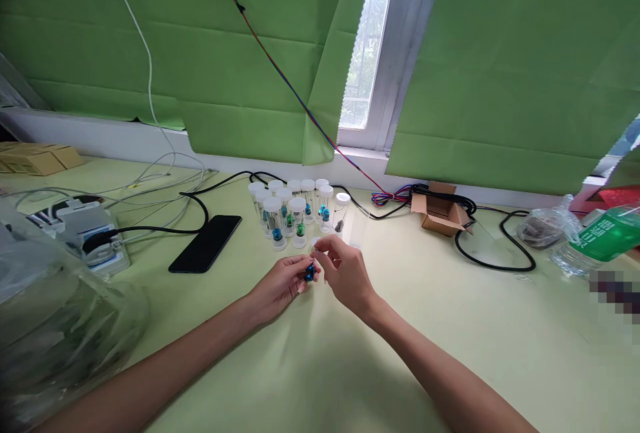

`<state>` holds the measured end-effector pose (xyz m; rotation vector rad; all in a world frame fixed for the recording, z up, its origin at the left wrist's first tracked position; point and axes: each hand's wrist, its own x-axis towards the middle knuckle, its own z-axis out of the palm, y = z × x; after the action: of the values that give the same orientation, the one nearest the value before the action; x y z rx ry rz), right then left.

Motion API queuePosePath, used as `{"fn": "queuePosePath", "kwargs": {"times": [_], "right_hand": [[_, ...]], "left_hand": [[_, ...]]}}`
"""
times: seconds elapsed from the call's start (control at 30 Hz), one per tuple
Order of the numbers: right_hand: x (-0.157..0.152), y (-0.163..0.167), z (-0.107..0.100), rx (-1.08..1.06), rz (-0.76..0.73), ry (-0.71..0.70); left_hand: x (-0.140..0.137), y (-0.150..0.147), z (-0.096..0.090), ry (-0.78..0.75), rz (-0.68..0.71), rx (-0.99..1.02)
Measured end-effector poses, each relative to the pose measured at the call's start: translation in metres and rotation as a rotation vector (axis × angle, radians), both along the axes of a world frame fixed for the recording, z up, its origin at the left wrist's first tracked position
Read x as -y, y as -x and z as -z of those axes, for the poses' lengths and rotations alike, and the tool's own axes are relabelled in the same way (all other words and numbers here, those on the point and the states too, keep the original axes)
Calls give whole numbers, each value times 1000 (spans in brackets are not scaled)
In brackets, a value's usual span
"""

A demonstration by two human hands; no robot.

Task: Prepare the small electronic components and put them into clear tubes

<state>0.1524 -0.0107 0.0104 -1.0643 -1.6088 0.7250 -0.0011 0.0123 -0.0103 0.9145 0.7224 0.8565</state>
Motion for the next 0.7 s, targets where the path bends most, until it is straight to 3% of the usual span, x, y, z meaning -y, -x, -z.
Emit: {"fn": "queuePosePath", "kwargs": {"times": [0.27, 0.7], "right_hand": [[1, 0, 3, 4, 17, 2], [1, 4, 7, -171, 6, 8]], "left_hand": [[-1, -2, 1, 29, -19, 14], [0, 0, -1, 38, -22, 30]]}}
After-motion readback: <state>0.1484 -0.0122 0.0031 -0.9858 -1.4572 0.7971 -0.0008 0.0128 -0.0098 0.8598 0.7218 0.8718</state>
